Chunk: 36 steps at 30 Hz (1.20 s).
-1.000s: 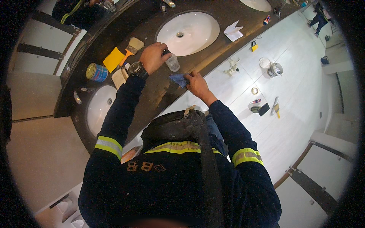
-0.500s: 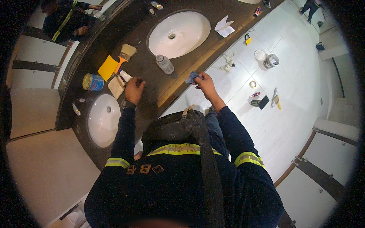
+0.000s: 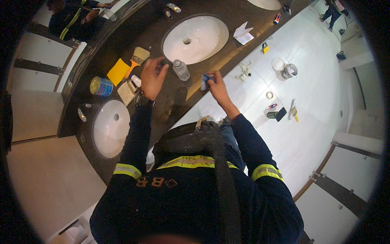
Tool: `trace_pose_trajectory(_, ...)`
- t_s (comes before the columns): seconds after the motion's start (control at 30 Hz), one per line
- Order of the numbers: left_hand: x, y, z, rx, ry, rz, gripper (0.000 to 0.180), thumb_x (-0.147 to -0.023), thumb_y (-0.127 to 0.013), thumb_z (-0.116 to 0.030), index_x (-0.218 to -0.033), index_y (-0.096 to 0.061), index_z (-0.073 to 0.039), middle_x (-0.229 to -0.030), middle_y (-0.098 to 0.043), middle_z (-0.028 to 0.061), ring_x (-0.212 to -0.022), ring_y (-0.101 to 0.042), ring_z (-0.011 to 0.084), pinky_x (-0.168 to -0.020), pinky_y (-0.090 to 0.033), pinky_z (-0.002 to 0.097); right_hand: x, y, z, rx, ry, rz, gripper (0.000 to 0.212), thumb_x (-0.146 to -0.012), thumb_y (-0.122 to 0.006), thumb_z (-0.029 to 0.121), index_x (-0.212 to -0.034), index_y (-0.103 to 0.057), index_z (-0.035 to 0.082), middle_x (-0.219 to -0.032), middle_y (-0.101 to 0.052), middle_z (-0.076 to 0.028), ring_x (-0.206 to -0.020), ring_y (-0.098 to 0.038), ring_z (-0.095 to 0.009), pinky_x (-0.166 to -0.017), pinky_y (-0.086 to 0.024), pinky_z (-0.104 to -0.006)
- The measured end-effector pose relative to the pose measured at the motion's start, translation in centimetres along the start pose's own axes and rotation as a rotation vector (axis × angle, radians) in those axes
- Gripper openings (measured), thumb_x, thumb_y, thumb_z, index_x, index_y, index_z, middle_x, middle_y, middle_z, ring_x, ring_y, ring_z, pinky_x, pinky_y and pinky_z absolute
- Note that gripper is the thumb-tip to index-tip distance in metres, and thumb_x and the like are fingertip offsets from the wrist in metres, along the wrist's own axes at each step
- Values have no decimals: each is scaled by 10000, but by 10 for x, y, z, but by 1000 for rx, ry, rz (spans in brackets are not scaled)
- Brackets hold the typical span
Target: The person wipes a bathroom countertop and sink area with a white cloth, then pours liquid from a plastic bottle onto a rag and continues wiping the countertop edge. Tools and containers are visible on the floor.
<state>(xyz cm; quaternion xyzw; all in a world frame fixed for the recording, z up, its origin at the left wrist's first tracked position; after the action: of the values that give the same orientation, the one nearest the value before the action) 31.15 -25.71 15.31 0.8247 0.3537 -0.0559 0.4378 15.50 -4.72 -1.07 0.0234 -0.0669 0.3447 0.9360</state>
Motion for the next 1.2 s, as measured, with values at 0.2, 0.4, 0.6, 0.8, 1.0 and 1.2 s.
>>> trace_pose_trajectory(0.2,-26,-37,-16,-231,-223,110,282,-855,-724,-195,-1097,-674,-59,-1021,-610,141,-947,-633,355,-801,-515,442,-21,-64,57,526,191,35,648,-834,-673,265,-1424,-458,106,-1045,-676,-273,-963,-665,-446,-841,-534,-490)
trace_pose_trajectory(0.4,-30,-48,-16,-121,-142,152,314,-850,-747,-249,-1061,-662,-34,-977,-613,146,-865,-639,336,-751,-512,419,-29,-71,69,596,294,-30,755,-760,-800,390,-1398,-501,120,-1016,-693,-257,-955,-672,-443,-815,-535,-503)
trace_pose_trajectory(0.6,-28,-49,-14,-202,-59,142,301,-830,-770,-259,-930,-617,-20,-896,-594,149,-786,-633,344,-691,-509,432,-31,-77,67,628,285,56,562,-728,-787,390,-1177,-650,82,-960,-709,-229,-925,-679,-421,-818,-535,-505)
trace_pose_trajectory(0.8,-11,-44,-32,-89,-202,155,254,-887,-692,-153,-1101,-657,-20,-987,-616,166,-942,-634,352,-814,-506,432,-17,-66,67,593,340,24,524,-743,-776,403,-1132,-637,80,-897,-701,-225,-865,-675,-432,-768,-528,-518)
trace_pose_trajectory(1.0,-11,-46,-48,-106,-282,293,311,-881,-643,-67,-1188,-646,-20,-1029,-632,180,-1039,-619,373,-895,-498,447,-17,-61,55,618,310,54,532,-758,-773,396,-1156,-591,93,-897,-697,-223,-861,-673,-434,-766,-525,-527)
trace_pose_trajectory(1.2,-9,-49,-44,-361,-199,367,277,-905,-662,-162,-1142,-644,-21,-1015,-643,182,-967,-643,388,-826,-514,466,-16,-67,50,543,329,108,549,-785,-777,388,-1209,-558,115,-914,-699,-218,-885,-671,-437,-792,-516,-534)
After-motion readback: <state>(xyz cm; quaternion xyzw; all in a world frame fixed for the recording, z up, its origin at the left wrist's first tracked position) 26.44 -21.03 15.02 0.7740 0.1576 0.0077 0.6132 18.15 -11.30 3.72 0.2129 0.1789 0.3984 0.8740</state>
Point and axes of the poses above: each hand's wrist, its own x-axis away from the middle knuckle, its own y-axis out of the back of the hand, z = x × y, the point moved 7 cm from there along -x, towards the middle knuckle
